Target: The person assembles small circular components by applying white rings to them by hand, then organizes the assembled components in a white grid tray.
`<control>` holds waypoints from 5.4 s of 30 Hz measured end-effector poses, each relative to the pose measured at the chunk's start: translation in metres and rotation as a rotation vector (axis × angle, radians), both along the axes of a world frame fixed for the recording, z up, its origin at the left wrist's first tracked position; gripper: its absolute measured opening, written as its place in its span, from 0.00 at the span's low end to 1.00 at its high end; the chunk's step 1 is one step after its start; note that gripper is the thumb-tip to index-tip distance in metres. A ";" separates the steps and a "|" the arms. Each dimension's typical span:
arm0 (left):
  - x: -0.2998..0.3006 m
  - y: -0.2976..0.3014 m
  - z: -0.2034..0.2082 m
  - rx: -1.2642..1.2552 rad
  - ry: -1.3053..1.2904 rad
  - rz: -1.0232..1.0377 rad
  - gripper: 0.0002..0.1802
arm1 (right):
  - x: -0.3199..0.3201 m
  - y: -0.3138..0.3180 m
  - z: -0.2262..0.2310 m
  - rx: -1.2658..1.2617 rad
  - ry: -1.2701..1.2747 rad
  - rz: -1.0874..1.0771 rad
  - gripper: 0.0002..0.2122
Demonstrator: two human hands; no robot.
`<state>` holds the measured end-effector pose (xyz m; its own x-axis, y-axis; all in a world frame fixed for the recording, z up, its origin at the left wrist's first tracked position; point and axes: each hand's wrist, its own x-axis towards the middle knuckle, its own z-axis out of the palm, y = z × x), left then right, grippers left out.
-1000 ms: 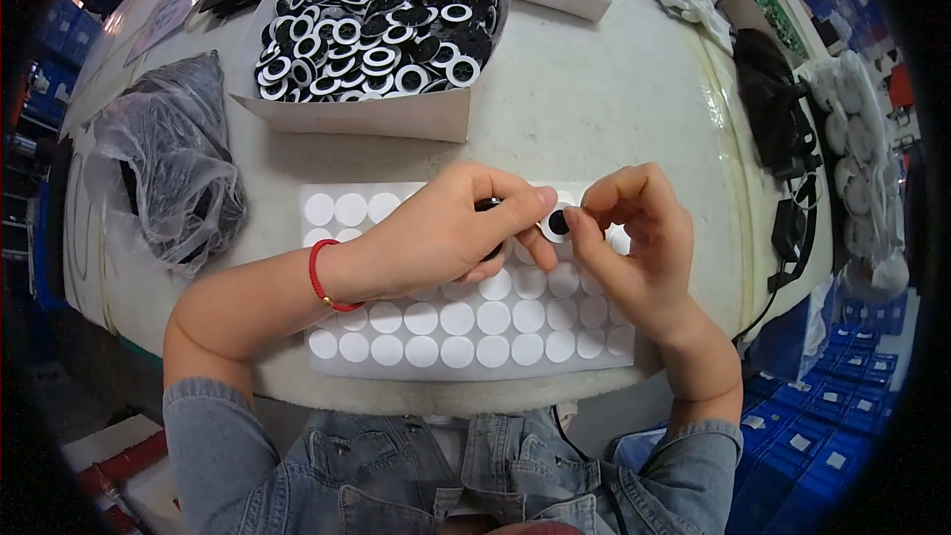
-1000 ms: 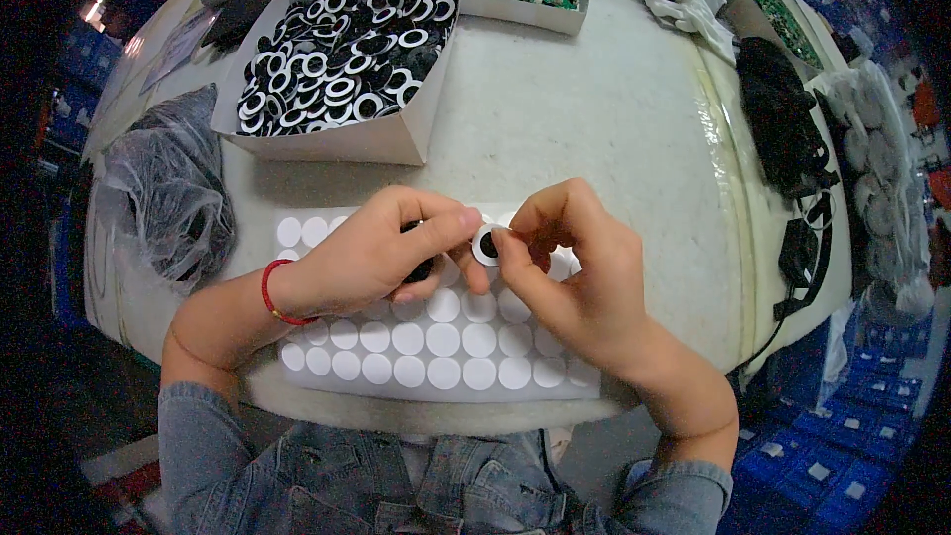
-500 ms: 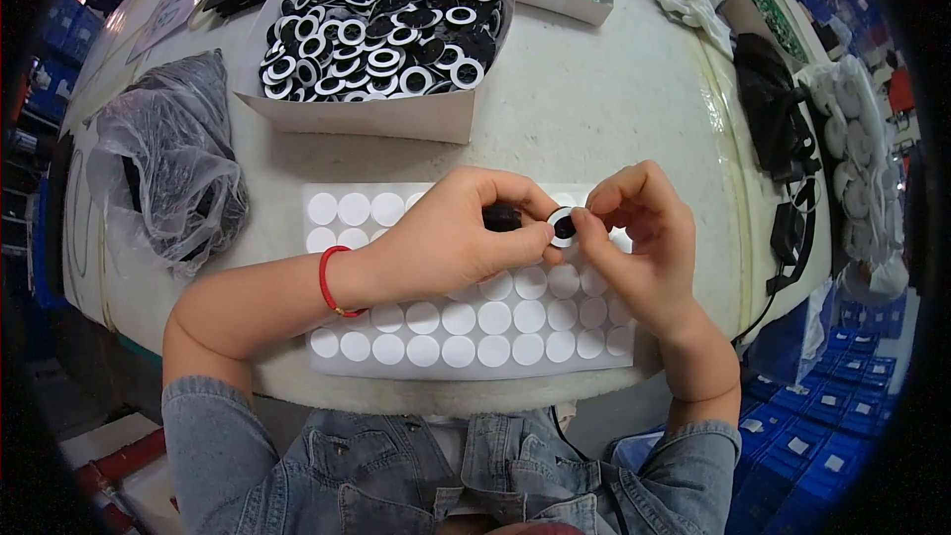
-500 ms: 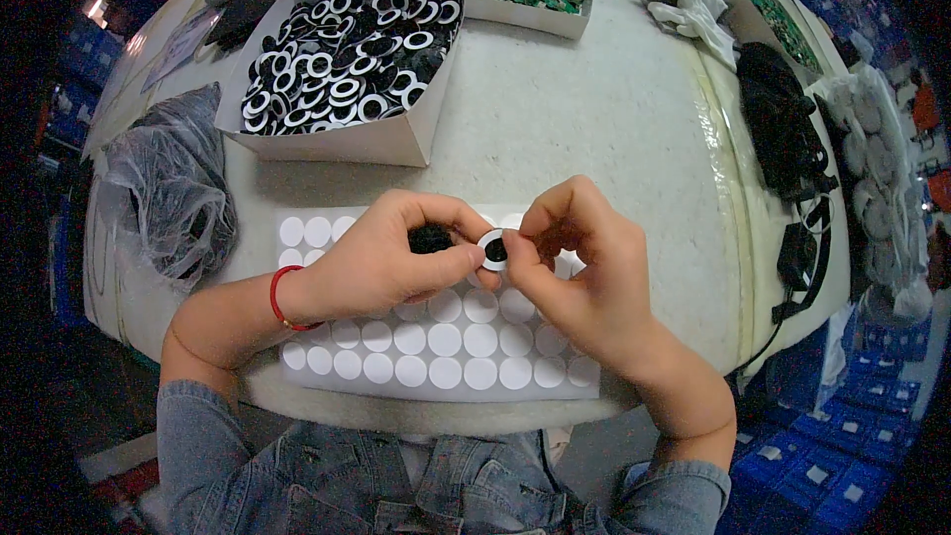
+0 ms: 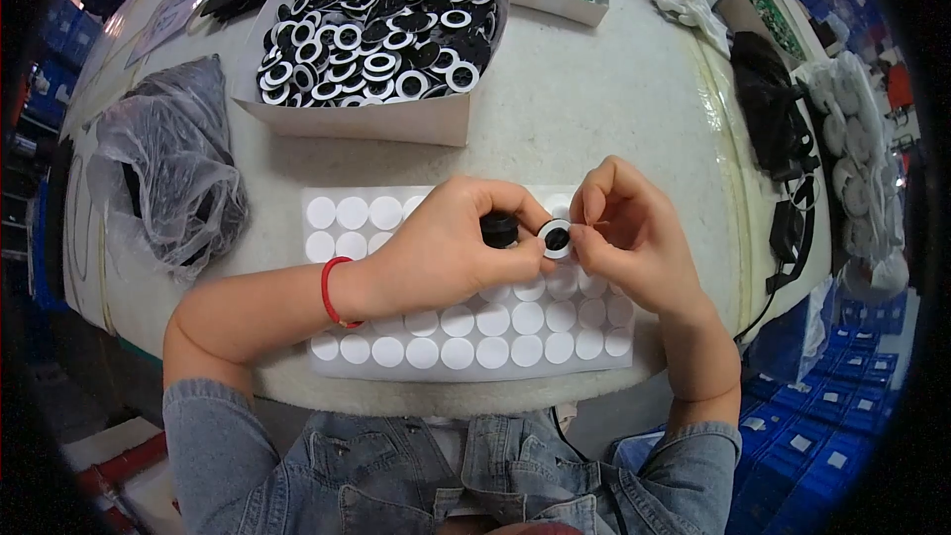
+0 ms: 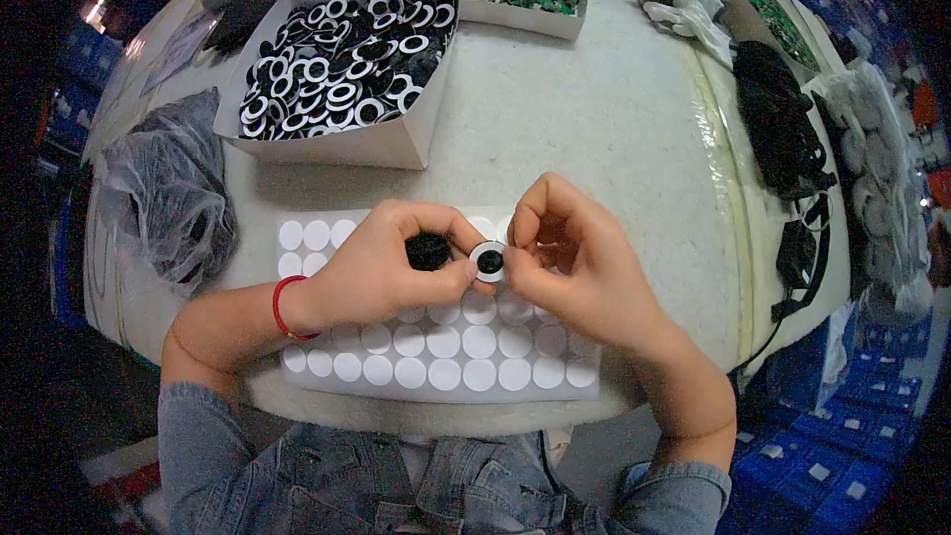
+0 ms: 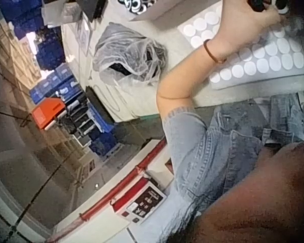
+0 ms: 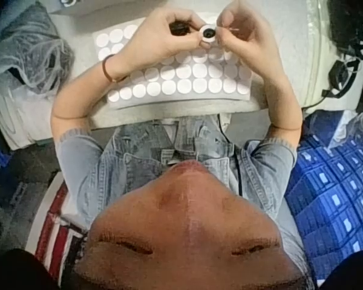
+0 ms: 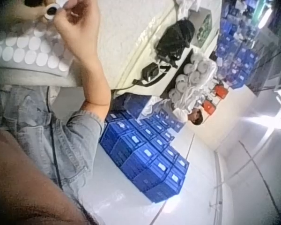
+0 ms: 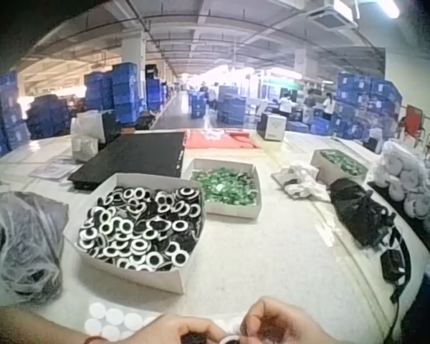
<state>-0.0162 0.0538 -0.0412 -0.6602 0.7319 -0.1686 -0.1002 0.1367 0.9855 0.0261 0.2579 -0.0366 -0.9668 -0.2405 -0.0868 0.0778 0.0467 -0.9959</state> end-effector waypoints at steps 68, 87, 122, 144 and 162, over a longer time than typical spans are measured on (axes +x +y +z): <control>-0.020 -0.003 0.006 0.174 -0.521 -0.060 0.18 | -0.015 0.001 -0.011 0.490 1.038 -0.128 0.09; -0.024 -0.001 -0.003 0.234 -0.217 0.264 0.19 | -0.020 -0.014 -0.013 0.501 0.417 0.056 0.05; -0.030 -0.003 -0.010 0.125 -0.215 0.041 0.22 | -0.024 -0.010 0.001 -0.048 0.200 -0.192 0.12; -0.026 -0.003 -0.007 0.049 -0.003 0.002 0.13 | -0.022 -0.021 -0.005 0.067 0.297 -0.278 0.13; -0.064 -0.041 0.038 -0.052 0.879 0.576 0.12 | -0.024 0.000 -0.006 0.152 0.255 -0.134 0.08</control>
